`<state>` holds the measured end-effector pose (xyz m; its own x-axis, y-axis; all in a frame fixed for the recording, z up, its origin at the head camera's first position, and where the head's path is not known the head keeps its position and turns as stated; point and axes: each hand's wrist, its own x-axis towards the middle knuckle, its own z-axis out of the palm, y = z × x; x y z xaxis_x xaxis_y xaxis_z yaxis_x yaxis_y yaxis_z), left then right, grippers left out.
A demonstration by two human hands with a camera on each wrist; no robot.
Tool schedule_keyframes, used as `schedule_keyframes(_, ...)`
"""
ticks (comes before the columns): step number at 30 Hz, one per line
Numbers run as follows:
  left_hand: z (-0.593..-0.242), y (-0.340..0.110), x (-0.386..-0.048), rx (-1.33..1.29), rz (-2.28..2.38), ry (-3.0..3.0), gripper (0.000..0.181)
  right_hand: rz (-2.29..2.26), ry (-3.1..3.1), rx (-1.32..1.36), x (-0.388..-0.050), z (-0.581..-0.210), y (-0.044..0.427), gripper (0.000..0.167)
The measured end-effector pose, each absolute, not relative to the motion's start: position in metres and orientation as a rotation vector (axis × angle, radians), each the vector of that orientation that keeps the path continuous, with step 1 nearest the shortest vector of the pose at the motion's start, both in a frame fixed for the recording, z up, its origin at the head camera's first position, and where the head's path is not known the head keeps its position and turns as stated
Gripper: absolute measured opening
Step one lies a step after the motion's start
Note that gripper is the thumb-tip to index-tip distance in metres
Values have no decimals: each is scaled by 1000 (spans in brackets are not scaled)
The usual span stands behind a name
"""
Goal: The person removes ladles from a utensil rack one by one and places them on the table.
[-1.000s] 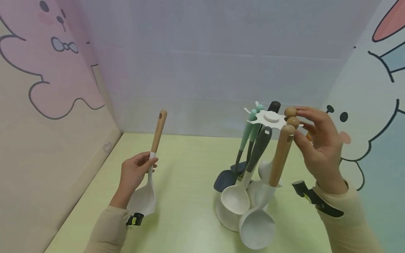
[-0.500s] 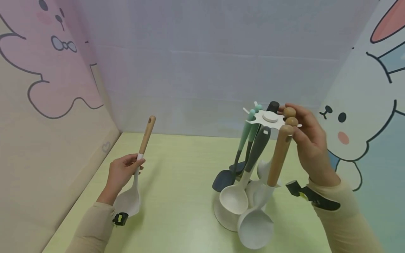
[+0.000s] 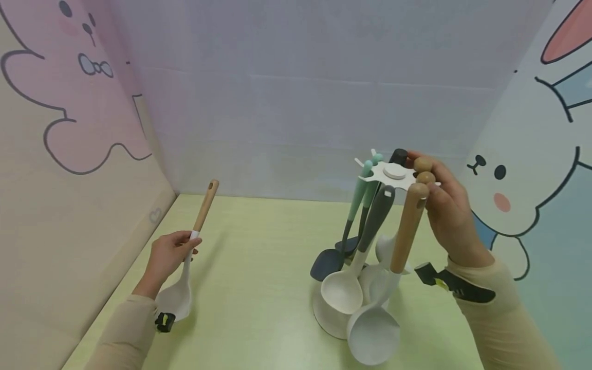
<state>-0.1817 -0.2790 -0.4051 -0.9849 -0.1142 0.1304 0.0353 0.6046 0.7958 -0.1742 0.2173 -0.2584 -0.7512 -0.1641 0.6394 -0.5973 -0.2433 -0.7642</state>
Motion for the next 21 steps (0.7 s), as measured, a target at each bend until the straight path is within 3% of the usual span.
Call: schedule_keyframes(21, -434, -320, -189, 146, -1316, -2786, 42, 2076, -1739, 910, -172, -255, 217, 21)
